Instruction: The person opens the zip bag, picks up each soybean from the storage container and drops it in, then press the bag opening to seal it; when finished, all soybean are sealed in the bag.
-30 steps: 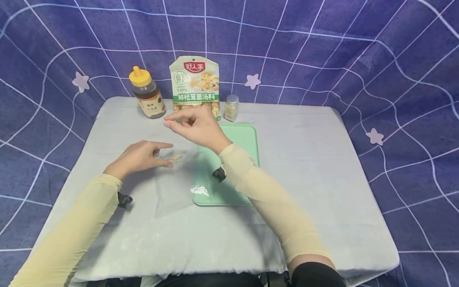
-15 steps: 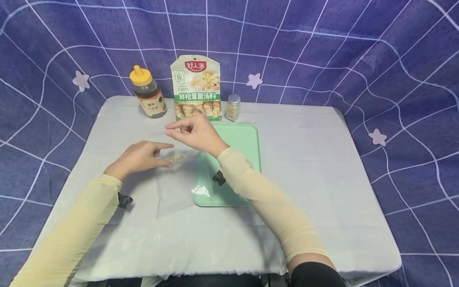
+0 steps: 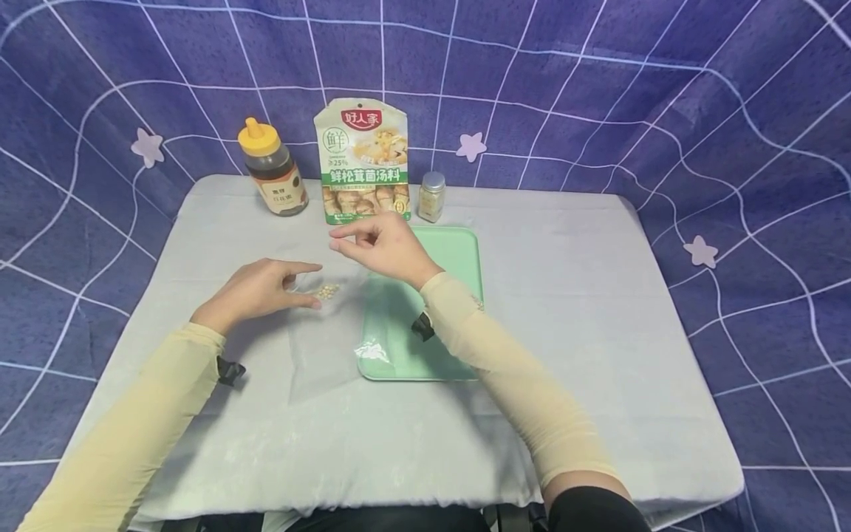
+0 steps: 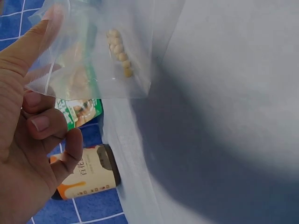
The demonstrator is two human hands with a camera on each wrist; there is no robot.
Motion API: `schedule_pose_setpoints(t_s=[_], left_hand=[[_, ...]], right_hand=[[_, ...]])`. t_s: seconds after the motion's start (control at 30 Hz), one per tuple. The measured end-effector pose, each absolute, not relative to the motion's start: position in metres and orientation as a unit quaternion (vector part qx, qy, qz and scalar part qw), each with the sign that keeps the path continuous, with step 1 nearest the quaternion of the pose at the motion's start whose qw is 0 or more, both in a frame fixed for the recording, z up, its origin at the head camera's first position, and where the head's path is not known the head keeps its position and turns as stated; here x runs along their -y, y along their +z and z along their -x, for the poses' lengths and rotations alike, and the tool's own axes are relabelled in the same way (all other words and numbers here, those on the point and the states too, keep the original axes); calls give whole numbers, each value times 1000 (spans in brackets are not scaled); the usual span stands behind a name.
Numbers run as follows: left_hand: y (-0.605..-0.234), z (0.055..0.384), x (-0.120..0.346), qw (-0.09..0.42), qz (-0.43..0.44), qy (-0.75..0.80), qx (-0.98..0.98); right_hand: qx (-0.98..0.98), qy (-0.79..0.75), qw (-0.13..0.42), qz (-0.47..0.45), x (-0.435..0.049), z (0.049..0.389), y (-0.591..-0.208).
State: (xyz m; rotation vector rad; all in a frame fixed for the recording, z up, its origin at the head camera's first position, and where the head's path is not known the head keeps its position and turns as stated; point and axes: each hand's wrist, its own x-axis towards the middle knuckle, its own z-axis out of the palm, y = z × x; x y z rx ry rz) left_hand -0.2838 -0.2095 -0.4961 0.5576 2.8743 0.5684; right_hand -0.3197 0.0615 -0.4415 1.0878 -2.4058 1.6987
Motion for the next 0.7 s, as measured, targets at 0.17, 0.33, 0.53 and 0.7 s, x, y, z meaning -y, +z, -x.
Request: schedule_pose_setpoints(t_s=[0.17,0.33,0.53,0.7], left_hand=[[-497,278,214,62,-184,199,-961],[-501,273,220,27,-184,222,-957],[-510,261,230,-50,-173,281,-943],[-518,257,240,-67,-129,310,-939]], right_hand=[[779,539,-26,-319,-78,326,-469],[790,526,-42,-312,-90,335,-493],[805,510,-70,-294,-96,346,-515],[806,512,-69,-287,-93,352,-523]])
